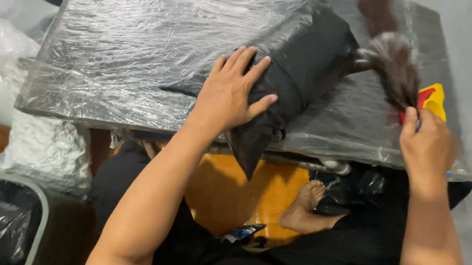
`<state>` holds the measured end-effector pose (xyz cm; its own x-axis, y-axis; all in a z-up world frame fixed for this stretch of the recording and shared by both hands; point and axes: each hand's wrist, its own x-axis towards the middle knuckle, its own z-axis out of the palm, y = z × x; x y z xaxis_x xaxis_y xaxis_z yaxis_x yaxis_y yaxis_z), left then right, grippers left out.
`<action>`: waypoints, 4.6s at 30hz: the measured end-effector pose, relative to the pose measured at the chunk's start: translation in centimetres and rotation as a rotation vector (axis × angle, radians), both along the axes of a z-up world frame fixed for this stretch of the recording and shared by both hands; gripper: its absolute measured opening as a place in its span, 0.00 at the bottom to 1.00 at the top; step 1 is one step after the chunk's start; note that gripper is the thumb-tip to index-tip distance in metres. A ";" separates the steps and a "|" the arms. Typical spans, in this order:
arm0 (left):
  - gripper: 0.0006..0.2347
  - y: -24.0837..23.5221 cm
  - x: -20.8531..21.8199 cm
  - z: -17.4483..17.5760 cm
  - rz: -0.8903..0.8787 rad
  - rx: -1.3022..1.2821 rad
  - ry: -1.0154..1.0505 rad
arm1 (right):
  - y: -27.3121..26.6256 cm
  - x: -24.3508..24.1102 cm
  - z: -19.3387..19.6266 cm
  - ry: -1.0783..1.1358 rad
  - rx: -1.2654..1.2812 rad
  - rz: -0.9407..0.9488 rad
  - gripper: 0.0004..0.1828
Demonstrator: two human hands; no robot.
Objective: The person wraps a white item in a black plastic bag on a table covered with clear plastic wrap. They fold and seal the bag, then use a feather duster to wipe the surface of the wrapped package before placing it into a gray basket.
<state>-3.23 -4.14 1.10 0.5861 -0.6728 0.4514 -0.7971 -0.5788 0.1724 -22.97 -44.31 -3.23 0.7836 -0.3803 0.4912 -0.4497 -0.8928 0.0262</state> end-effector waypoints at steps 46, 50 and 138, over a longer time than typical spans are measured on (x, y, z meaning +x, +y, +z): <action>0.22 5.9 3.5 4.4 0.181 -0.323 0.313 | 17.6 5.1 -3.3 -0.034 0.676 0.513 0.15; 0.17 4.3 2.9 5.4 0.060 -0.230 0.168 | 18.7 8.7 0.4 -0.123 0.878 0.314 0.21; 0.24 8.9 4.1 4.3 0.159 -0.450 0.349 | 16.5 7.9 -1.9 -0.149 0.649 0.497 0.16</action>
<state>0.83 4.80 5.37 0.8293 -0.3517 0.4343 -0.5585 -0.4952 0.6655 -15.03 -27.78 -5.14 0.8793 -0.2504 0.4051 0.0429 -0.8055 -0.5911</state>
